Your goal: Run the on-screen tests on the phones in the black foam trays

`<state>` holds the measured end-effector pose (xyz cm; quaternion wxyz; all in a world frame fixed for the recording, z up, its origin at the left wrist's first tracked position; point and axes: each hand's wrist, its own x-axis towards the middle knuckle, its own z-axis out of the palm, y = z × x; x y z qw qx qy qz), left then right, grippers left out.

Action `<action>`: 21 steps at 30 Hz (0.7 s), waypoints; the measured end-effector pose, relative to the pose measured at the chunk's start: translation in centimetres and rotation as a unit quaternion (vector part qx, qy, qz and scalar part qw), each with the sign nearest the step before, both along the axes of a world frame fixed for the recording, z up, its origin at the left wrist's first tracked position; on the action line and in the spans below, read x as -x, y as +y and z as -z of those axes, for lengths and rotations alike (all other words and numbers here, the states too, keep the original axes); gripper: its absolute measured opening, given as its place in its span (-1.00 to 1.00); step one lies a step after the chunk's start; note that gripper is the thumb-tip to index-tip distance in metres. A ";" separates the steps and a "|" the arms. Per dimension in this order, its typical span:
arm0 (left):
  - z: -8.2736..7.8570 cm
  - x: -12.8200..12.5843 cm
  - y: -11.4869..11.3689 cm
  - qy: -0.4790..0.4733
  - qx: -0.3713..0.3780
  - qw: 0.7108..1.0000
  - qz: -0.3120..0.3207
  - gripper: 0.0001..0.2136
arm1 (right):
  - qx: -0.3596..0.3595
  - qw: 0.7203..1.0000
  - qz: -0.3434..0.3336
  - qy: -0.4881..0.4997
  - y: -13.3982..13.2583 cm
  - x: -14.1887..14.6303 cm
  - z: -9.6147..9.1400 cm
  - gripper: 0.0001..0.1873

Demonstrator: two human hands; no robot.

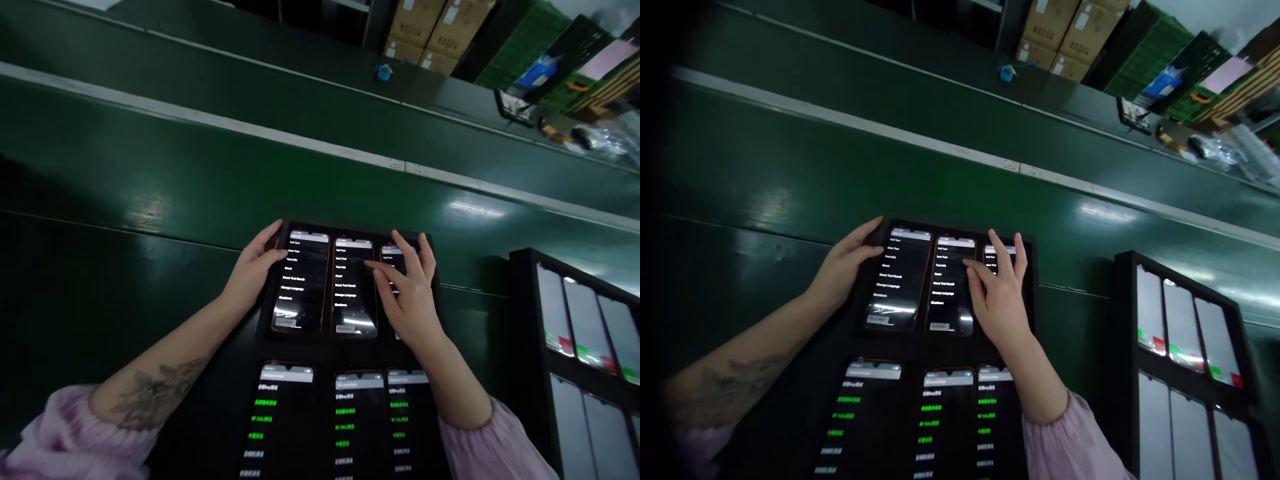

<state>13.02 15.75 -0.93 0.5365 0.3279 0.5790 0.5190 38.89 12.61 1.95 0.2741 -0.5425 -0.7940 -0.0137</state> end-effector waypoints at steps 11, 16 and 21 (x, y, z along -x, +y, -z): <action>0.0 -0.2 1.0 0.127 -0.009 0.991 0.048 -0.40 | 0.030 0.998 -0.007 -0.060 -0.1 -0.1 -0.2 -0.59; 0.3 -0.3 0.8 0.101 -0.028 0.994 0.030 -0.44 | 0.038 0.997 -0.004 -0.066 -0.1 0.1 0.2 -0.58; 0.0 -0.6 0.6 0.069 -0.013 0.998 0.000 -0.49 | 0.057 0.996 0.012 -0.060 0.0 0.3 0.4 -0.59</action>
